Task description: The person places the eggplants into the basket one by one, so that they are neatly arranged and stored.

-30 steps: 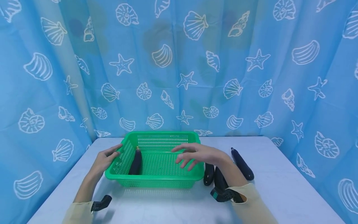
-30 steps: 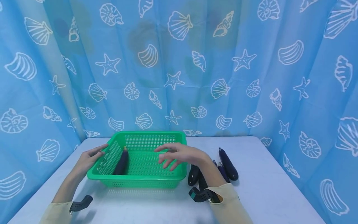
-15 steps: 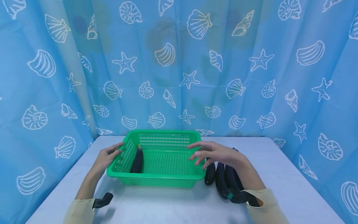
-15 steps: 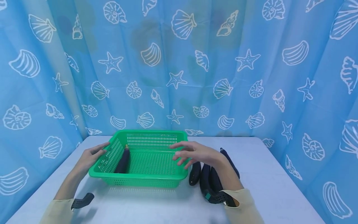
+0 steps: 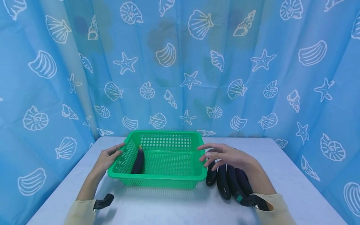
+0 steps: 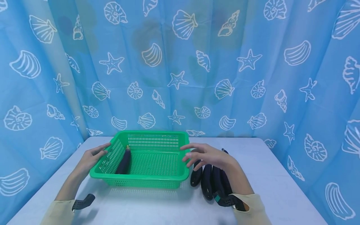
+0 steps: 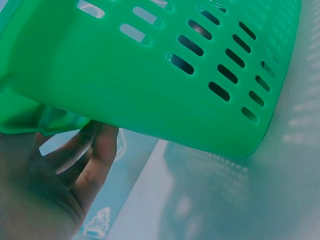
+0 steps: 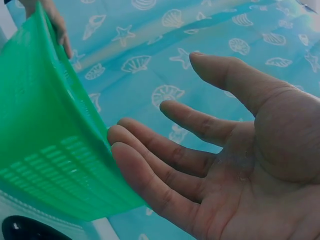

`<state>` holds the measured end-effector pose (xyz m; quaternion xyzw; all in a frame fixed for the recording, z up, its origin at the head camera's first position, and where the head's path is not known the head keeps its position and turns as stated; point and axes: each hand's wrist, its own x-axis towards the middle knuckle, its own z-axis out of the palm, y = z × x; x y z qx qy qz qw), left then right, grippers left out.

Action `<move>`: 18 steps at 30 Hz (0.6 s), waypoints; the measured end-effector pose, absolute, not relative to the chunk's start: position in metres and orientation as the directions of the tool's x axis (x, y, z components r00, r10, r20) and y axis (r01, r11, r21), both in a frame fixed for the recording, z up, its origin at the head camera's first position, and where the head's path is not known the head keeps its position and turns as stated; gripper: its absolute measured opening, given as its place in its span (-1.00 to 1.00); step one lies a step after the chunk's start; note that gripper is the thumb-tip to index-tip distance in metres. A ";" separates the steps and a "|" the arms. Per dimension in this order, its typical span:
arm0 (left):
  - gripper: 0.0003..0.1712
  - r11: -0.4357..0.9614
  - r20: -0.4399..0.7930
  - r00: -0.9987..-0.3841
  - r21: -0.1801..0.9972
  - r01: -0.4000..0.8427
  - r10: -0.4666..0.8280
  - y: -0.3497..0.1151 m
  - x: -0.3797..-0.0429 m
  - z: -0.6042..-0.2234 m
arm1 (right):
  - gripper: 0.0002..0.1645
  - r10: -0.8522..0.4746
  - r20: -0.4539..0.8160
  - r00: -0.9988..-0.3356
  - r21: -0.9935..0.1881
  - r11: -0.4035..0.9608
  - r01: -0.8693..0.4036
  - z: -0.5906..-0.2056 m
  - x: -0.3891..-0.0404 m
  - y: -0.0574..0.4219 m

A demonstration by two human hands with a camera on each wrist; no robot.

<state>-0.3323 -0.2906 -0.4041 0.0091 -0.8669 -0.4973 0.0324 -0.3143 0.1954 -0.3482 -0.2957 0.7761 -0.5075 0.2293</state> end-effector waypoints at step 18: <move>-0.41 0.501 0.043 -0.998 0.865 0.012 -0.050 -0.291 -0.332 -0.405 | -0.45 -0.574 0.030 -0.818 -0.925 0.295 -0.240 -0.343 -0.317 0.260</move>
